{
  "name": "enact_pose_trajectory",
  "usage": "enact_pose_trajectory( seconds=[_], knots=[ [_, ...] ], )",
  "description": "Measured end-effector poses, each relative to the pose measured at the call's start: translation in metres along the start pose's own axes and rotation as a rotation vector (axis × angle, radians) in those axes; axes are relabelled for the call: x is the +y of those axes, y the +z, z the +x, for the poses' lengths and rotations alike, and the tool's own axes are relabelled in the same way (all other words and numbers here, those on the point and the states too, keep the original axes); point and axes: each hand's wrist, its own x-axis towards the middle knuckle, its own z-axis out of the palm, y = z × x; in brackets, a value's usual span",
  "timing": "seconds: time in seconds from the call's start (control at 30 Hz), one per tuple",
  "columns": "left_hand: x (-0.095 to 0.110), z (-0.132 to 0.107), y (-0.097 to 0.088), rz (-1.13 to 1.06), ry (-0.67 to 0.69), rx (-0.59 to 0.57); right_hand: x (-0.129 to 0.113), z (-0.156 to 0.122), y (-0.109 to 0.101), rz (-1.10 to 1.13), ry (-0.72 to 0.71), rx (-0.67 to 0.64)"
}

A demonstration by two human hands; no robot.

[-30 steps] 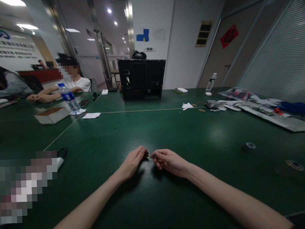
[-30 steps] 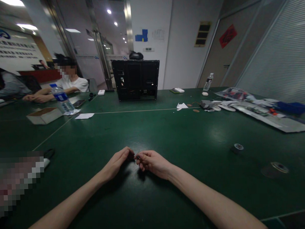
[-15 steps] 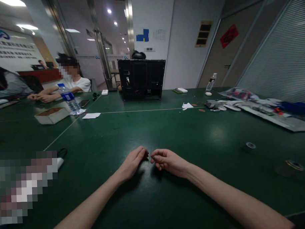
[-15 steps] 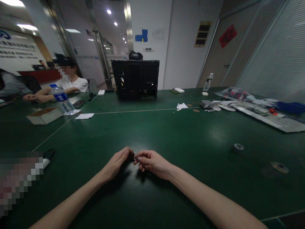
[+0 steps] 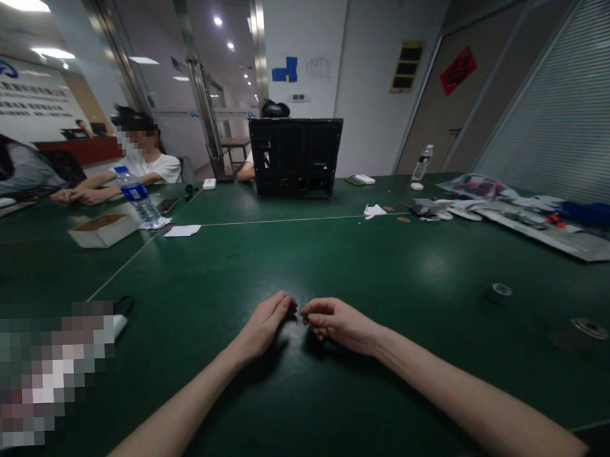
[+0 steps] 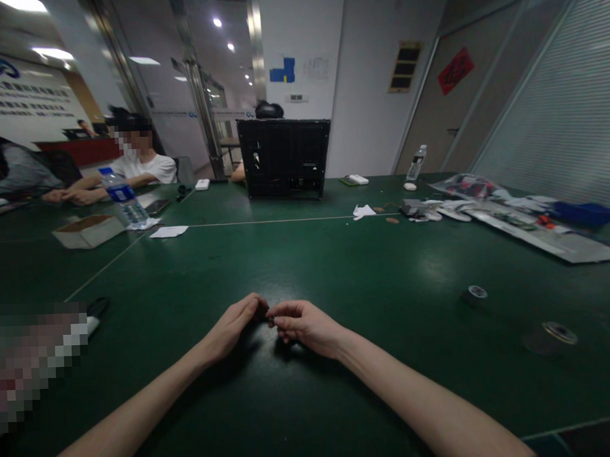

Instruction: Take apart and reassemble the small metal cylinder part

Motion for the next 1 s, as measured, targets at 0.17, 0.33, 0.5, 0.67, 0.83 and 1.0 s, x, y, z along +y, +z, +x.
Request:
enact_pose_trajectory(
  seconds=[0.17, 0.33, 0.5, 0.67, 0.83, 1.0],
  knots=[
    [0.0007, -0.0001, -0.0004, 0.008, -0.002, 0.006, -0.0018, -0.0014, 0.0021, -0.011, 0.004, 0.000],
    [-0.0004, 0.0002, -0.0009, 0.014, 0.001, 0.002, -0.0054, -0.0032, 0.0056, -0.012, -0.006, -0.024],
    [-0.0031, 0.0000, -0.0006, 0.000, -0.006, 0.011, -0.0056, -0.0028, 0.0076, -0.006, -0.032, -0.028],
    [-0.0049, -0.0011, -0.0019, -0.013, -0.005, 0.006, -0.0038, -0.0016, 0.0093, -0.021, -0.043, -0.018],
    [-0.0052, -0.0009, -0.0017, -0.012, 0.002, -0.004, -0.0050, -0.0026, 0.0094, -0.050, -0.025, -0.021],
    [-0.0060, -0.0008, -0.0011, -0.002, -0.010, -0.002, -0.0046, -0.0026, 0.0089, -0.046, 0.001, 0.005]
  ],
)
